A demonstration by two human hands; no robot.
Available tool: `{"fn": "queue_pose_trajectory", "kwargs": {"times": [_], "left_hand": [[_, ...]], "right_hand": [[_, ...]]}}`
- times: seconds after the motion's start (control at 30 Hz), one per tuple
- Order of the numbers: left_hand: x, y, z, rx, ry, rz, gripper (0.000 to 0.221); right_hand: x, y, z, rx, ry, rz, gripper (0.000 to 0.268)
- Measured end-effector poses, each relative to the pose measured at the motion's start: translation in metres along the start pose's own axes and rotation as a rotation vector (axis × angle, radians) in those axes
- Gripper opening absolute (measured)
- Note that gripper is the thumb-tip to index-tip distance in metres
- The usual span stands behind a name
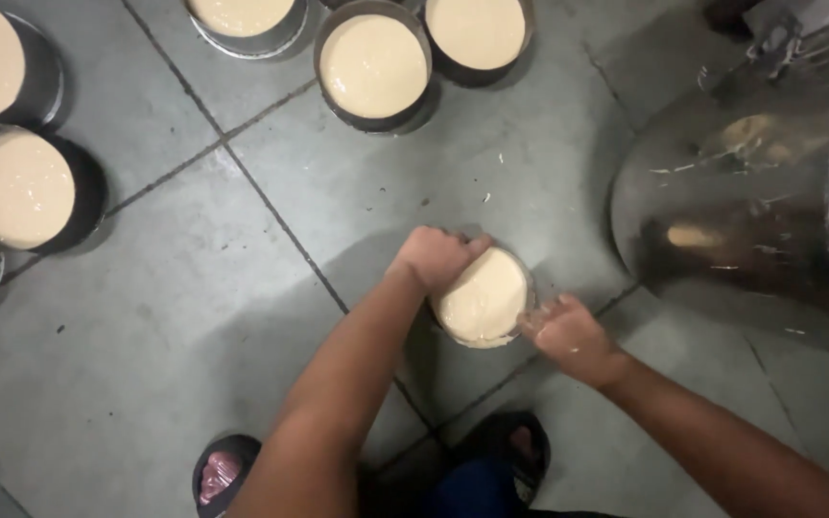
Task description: The recorder uses their hands to spread cake batter evenly inside metal cake rings placed on the floor.
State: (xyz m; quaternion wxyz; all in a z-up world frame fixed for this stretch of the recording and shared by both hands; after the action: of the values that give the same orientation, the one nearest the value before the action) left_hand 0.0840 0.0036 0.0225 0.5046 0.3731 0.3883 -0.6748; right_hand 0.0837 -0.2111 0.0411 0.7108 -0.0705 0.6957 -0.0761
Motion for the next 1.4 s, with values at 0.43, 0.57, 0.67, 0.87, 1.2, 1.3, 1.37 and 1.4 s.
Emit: {"fn": "queue_pose_trajectory", "kwargs": {"times": [0.43,0.57,0.67,0.87,1.2,1.3,1.37,1.4], "left_hand": [[0.051,-0.025,0.000,-0.327,-0.176,0.083,0.033],[0.056,-0.049,0.011,-0.521,-0.271,0.179,0.044],[0.090,-0.072,0.014,-0.690,-0.336,0.112,0.052],[0.095,-0.144,0.070,-0.931,-0.813,0.150,0.064],[0.072,-0.143,0.040,-0.928,-0.827,0.210,0.050],[0.043,-0.109,0.015,-0.833,-0.562,0.024,0.051],[0.042,-0.086,0.015,-0.590,-0.376,-0.036,0.052],[0.047,-0.081,0.013,-0.589,-0.373,-0.034,0.052]], "right_hand": [[0.072,-0.013,-0.072,0.991,1.093,0.018,0.059],[0.072,-0.019,-0.098,1.482,1.794,-0.139,0.071],[0.081,-0.023,-0.107,1.577,2.126,-0.057,0.065],[0.081,-0.021,-0.075,1.292,2.300,0.022,0.037],[0.027,0.009,-0.010,0.813,0.548,0.218,0.025],[0.030,0.000,-0.042,0.643,0.371,0.360,0.038],[0.015,0.009,-0.071,0.445,0.197,0.331,0.042],[0.020,0.014,-0.069,0.445,0.196,0.334,0.042]]}}
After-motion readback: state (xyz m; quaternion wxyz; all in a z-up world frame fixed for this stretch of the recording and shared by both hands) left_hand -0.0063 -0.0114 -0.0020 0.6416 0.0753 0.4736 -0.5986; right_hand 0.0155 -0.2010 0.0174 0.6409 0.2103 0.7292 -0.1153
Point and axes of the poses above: each hand's wrist, its own y-axis towards the middle knuckle, its own x-axis out of the palm, z = x × y, the point moved 6 cm from there along y, towards the middle knuckle, and after that the axes turned 6 degrees about z, right-handed, at the moved point
